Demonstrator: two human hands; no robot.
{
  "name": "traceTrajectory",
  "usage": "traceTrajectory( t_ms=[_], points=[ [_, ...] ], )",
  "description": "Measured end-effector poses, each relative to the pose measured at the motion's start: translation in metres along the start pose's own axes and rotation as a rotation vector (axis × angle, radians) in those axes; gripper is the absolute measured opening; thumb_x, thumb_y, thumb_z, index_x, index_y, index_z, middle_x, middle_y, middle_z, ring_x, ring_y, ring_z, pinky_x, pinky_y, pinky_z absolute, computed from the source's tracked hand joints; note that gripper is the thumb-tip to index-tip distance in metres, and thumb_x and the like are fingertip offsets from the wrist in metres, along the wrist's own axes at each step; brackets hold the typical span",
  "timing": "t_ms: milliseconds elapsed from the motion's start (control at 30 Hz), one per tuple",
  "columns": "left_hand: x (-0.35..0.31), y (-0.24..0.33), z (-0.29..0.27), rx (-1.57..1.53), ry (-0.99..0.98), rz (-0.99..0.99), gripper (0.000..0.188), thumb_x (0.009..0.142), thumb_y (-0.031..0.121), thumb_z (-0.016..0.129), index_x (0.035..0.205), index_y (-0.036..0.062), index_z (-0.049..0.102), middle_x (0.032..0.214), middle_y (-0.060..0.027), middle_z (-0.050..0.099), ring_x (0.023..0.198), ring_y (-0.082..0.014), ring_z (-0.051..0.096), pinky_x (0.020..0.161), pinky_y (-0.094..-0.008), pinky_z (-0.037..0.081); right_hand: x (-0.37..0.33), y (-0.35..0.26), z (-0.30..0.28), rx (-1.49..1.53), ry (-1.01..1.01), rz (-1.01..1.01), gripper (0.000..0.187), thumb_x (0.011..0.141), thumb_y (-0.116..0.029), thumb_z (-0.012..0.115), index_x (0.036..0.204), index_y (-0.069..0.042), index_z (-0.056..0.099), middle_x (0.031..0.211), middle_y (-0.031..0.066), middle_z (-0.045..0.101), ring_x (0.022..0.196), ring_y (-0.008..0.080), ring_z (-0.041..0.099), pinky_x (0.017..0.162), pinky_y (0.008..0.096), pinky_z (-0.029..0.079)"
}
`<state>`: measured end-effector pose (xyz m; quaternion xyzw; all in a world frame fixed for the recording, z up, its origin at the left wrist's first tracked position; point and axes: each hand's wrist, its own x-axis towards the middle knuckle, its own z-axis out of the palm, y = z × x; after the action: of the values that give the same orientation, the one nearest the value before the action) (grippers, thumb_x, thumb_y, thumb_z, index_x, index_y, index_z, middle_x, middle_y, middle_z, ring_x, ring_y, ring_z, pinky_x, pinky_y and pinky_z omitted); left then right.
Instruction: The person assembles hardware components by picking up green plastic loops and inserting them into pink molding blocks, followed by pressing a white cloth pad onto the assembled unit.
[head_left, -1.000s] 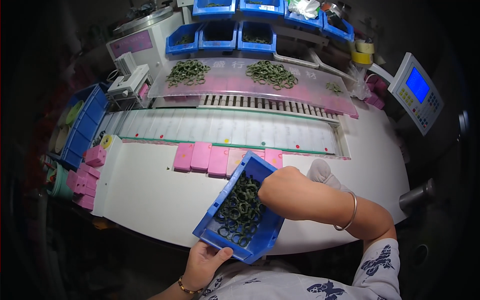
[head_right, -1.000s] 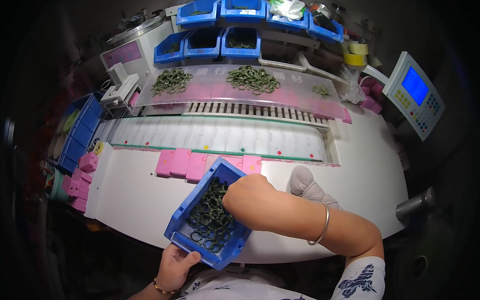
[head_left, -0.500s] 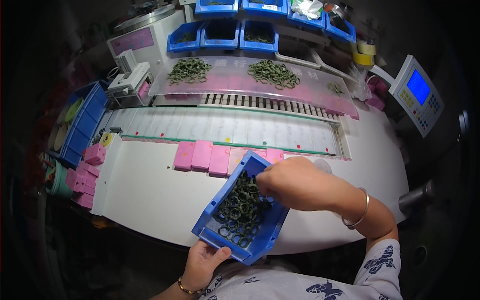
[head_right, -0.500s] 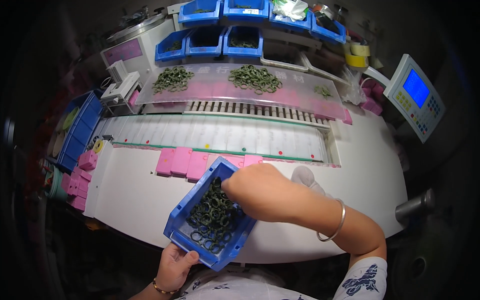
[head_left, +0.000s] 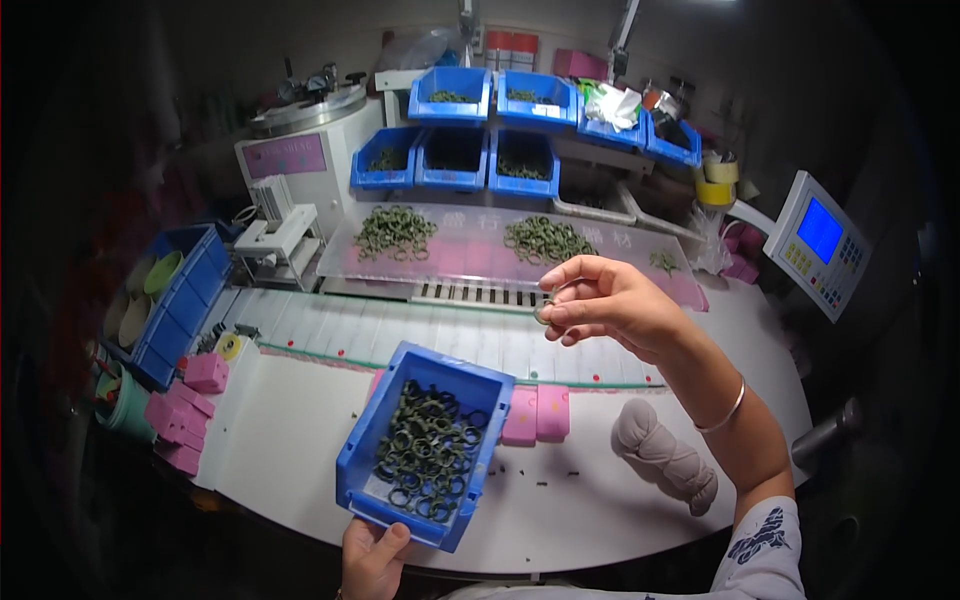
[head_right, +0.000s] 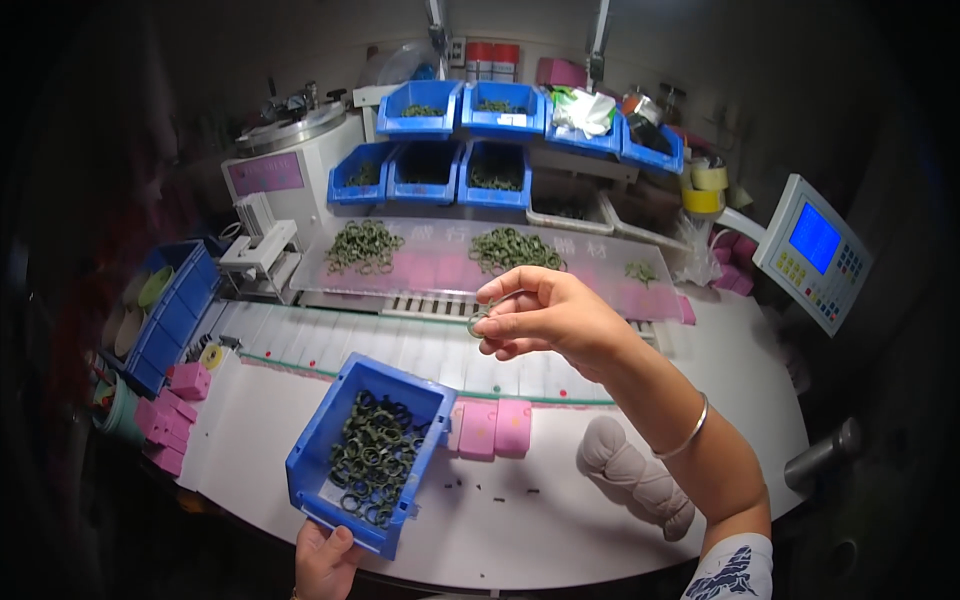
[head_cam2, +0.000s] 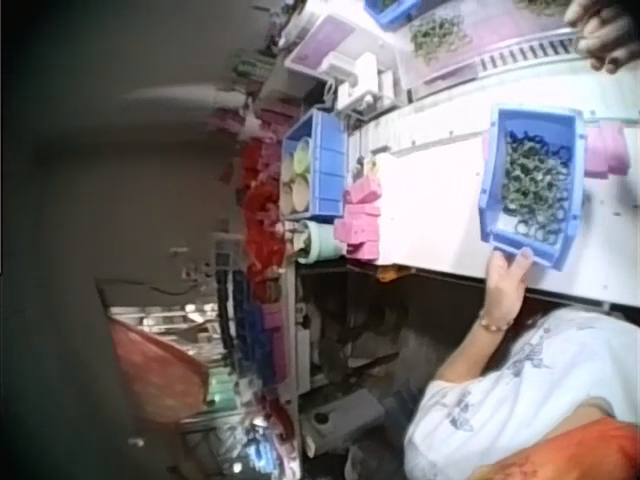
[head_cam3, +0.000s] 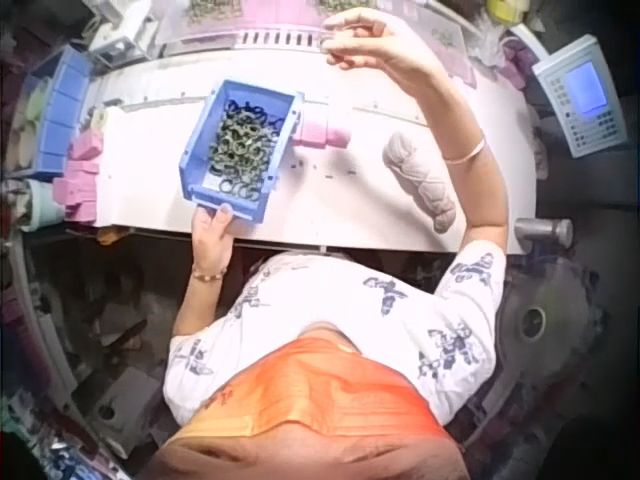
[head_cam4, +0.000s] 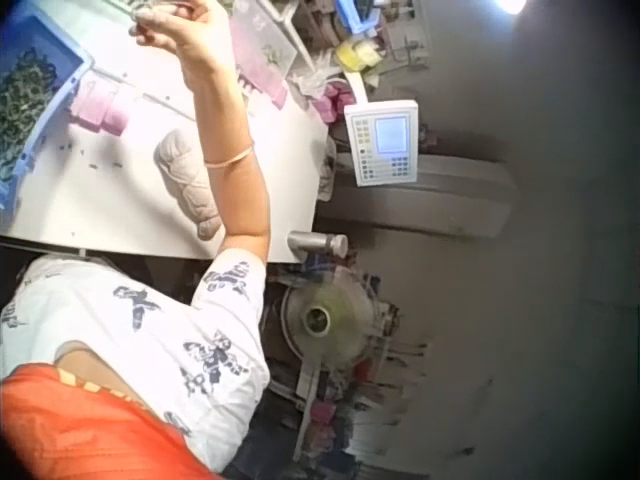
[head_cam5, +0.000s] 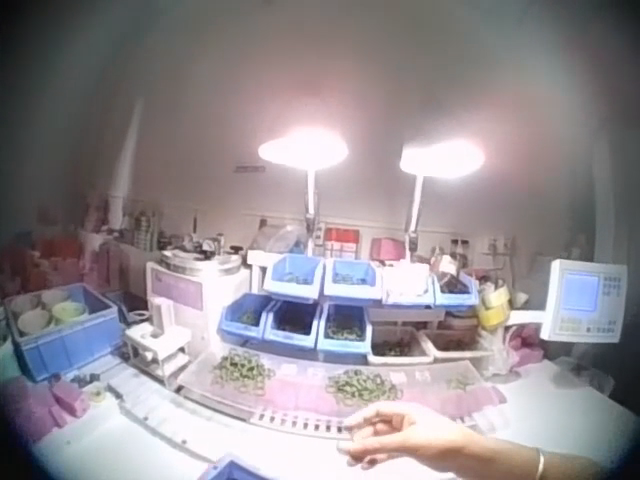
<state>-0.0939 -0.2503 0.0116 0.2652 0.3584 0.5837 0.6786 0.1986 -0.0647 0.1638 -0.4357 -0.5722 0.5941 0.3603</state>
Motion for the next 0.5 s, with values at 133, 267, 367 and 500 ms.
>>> traceTrajectory(
  t_ms=[133, 267, 367, 500],
  points=[
    [0.005, 0.002, -0.017, -0.025, 0.016, 0.034, 0.044, 0.092, 0.004, 0.056, 0.133, -0.0041, 0.04, 0.123, -0.0096, 0.055, 0.109, -0.0183, 0.056, 0.095, -0.0318, 0.044, 0.057, -0.002, -0.001, -0.019, -0.021, 0.122, 0.031, 0.085, -0.004, 0.069, 0.11, 0.002, 0.052, 0.091, 0.0137, 0.066, 0.081, 0.0196, 0.068, 0.073, 0.028, 0.058],
    [0.008, 0.009, -0.021, -0.043, 0.032, 0.055, 0.045, 0.092, 0.001, 0.055, 0.133, -0.0039, 0.04, 0.122, -0.0093, 0.055, 0.109, -0.0185, 0.056, 0.095, -0.0319, 0.045, 0.135, -0.009, -0.013, -0.196, 0.025, 0.138, 0.029, 0.082, 0.001, 0.068, 0.106, 0.003, 0.053, 0.089, 0.0132, 0.067, 0.08, 0.0198, 0.068, 0.074, 0.0283, 0.058],
    [0.013, 0.011, -0.023, -0.032, -0.017, 0.02, 0.043, 0.091, -0.001, 0.054, 0.132, -0.0031, 0.041, 0.119, -0.0082, 0.057, 0.105, -0.0165, 0.058, 0.091, -0.0298, 0.046, 0.201, -0.029, -0.033, 0.06, 0.146, -0.109, 0.038, 0.08, 0.002, 0.07, 0.113, 0.004, 0.051, 0.093, 0.0135, 0.068, 0.087, 0.0212, 0.068, 0.078, 0.0279, 0.057],
    [0.017, 0.017, -0.019, -0.02, 0.028, 0.001, 0.042, 0.089, -0.002, 0.055, 0.13, -0.0023, 0.044, 0.115, -0.0067, 0.059, 0.098, -0.0134, 0.059, 0.082, -0.0237, 0.047, 0.248, -0.02, -0.034, 0.364, 0.346, -0.232, 0.066, 0.079, 0.004, 0.069, 0.136, 0.008, 0.035, 0.107, 0.0201, 0.063, 0.088, 0.024, 0.069, 0.077, 0.0282, 0.059]
  ],
)
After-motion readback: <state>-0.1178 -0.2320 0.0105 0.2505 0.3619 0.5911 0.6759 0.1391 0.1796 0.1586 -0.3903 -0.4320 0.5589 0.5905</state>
